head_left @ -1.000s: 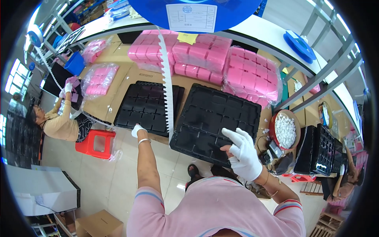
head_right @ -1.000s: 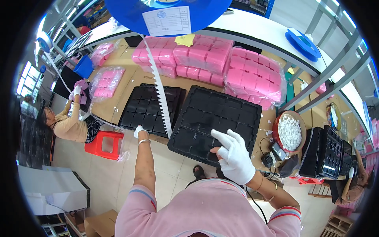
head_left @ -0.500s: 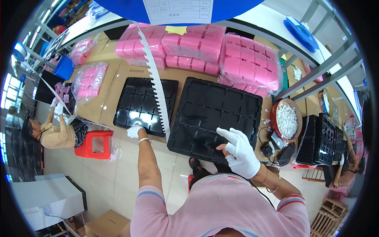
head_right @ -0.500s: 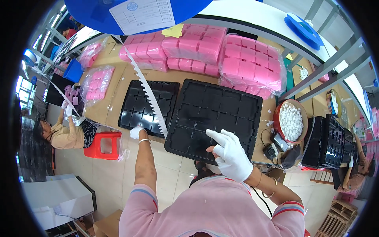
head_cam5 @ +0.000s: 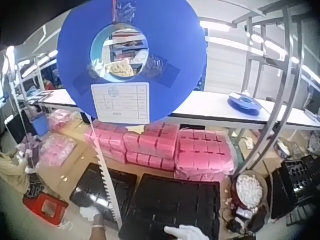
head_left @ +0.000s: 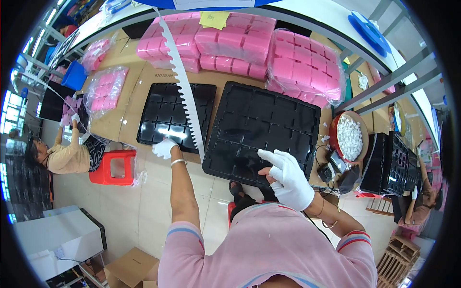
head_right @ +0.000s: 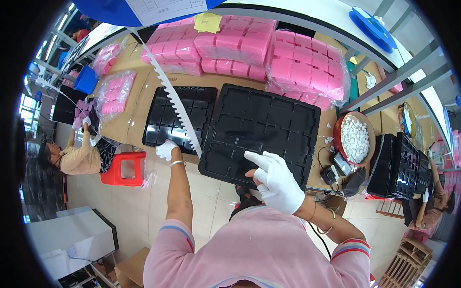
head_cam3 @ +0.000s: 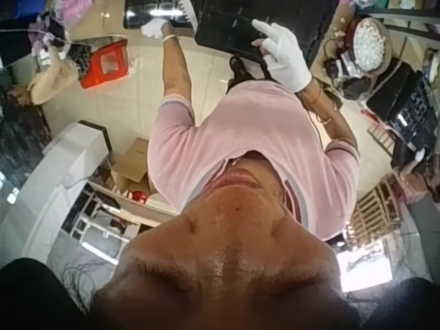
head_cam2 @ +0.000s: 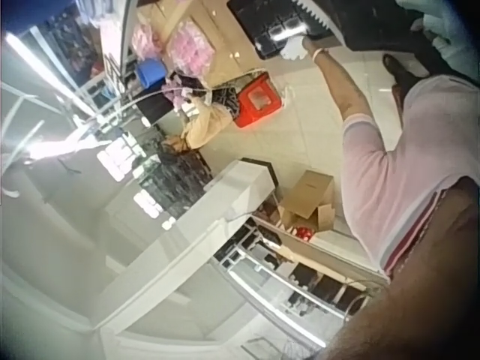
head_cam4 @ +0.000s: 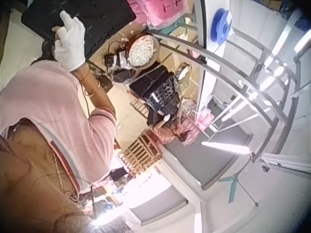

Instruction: The person assembles small white plastic clips and pink foam blocks into a black plastic tray by hand.

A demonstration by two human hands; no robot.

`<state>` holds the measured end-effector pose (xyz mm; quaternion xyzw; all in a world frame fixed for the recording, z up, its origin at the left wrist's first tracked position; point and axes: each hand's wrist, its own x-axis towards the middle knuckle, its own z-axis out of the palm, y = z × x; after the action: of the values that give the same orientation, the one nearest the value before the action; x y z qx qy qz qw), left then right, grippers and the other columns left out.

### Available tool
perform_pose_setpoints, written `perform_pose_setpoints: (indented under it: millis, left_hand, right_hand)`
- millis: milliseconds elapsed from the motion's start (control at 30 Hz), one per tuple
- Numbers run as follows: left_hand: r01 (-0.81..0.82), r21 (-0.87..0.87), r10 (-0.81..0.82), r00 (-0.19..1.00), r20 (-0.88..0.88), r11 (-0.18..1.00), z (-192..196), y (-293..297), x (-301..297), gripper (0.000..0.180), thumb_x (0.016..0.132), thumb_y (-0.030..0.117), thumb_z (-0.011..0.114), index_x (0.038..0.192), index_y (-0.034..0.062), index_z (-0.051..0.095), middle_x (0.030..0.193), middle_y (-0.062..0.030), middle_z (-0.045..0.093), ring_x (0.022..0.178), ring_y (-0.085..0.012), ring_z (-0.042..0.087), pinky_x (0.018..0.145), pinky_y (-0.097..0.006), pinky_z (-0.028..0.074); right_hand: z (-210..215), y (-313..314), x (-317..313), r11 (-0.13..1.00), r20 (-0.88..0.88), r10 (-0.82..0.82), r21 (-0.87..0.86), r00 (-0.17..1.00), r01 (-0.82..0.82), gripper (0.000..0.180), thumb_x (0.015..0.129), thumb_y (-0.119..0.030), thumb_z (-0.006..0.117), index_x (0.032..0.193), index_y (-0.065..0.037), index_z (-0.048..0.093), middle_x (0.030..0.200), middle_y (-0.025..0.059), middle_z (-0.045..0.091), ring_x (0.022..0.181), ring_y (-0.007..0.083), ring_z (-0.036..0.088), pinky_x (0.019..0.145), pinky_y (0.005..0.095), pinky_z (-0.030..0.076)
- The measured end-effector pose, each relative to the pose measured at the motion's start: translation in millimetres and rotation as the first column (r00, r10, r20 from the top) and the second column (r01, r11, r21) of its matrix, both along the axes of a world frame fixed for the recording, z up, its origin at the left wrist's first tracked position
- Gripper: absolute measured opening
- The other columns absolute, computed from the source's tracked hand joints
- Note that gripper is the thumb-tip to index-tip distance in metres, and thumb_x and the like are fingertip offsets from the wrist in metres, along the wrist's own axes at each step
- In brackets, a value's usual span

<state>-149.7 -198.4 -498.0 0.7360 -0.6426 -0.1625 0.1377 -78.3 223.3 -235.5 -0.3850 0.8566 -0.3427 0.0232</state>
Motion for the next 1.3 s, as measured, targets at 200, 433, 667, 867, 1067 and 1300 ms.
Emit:
perform_pose_setpoints:
  millis: [200,433,667,867,1067,1300]
  left_hand:
    - [0.924,0.087,-0.271,0.198,-0.942,0.374,42.6,48.9,69.9,0.044,0.102,0.035,0.061,0.132,0.0017,0.064,0.099,-0.0010,0.067,0.077,-0.0062,0.053,0.066,-0.021,0.042]
    - [0.982,0.187,-0.348,0.163,-0.923,-0.038,56.8,36.1,99.3,0.039,0.100,0.033,0.066,0.121,0.0001,0.066,0.091,0.0033,0.062,0.073,-0.0044,0.050,0.065,-0.021,0.041]
    - [0.991,0.132,-0.267,0.131,-0.955,0.014,79.4,48.6,126.9,0.032,0.090,0.013,0.077,0.118,0.0050,0.063,0.098,0.0018,0.063,0.087,-0.0081,0.057,0.081,-0.024,0.047]
    - [0.993,0.122,-0.502,0.103,-0.859,-0.006,125.8,72.0,148.2,0.037,0.085,0.005,0.079,0.118,0.0009,0.061,0.097,-0.0003,0.063,0.086,-0.0088,0.058,0.077,-0.024,0.049]
    - [0.959,0.247,-0.534,0.138,-0.834,-0.139,148.1,104.8,156.1,0.027,0.082,0.001,0.075,0.108,-0.0005,0.068,0.098,-0.0026,0.072,0.084,-0.0101,0.063,0.077,-0.026,0.052]
    - [0.977,0.185,-0.546,0.097,-0.832,-0.108,160.6,160.6,138.8,0.020,0.089,0.013,0.074,0.106,0.0029,0.072,0.083,-0.0022,0.072,0.075,-0.0071,0.062,0.068,-0.022,0.049]
  right_hand:
    - [-10.0,-2.8,-7.5,0.986,0.085,-0.089,-0.136,0.992,0.100,0.023,0.081,0.007,0.062,0.102,0.000,0.070,0.132,0.0172,0.064,0.111,0.0351,0.064,0.093,0.0395,0.051]
    - [-57.8,-56.8,-24.4,0.940,0.355,-0.033,-0.308,0.934,0.150,0.031,0.091,0.004,0.059,0.121,-0.001,0.066,0.129,0.0162,0.066,0.114,0.0298,0.067,0.097,0.0330,0.051]
    - [-101.8,-143.5,-27.3,0.901,0.418,0.005,-0.395,0.909,0.177,0.042,0.097,-0.010,0.060,0.139,-0.004,0.055,0.129,0.0214,0.064,0.113,0.0324,0.066,0.098,0.0353,0.050]
    - [-108.7,-174.4,-28.1,0.875,0.615,0.289,-0.481,0.734,0.059,0.024,0.100,-0.016,0.058,0.117,-0.001,0.065,0.119,0.0139,0.065,0.099,0.0255,0.065,0.091,0.0345,0.051]
    - [-89.8,-148.6,-33.0,0.900,0.854,0.403,-0.434,0.329,0.026,0.032,0.106,-0.035,0.055,0.094,-0.007,0.064,0.089,-0.0003,0.065,0.070,0.0052,0.055,0.059,0.0217,0.046]
    - [-76.9,-124.2,-41.7,0.839,0.871,0.464,-0.491,0.162,0.235,0.029,0.105,-0.031,0.055,0.108,-0.004,0.066,0.098,0.0034,0.068,0.081,0.0092,0.061,0.069,0.0248,0.052]
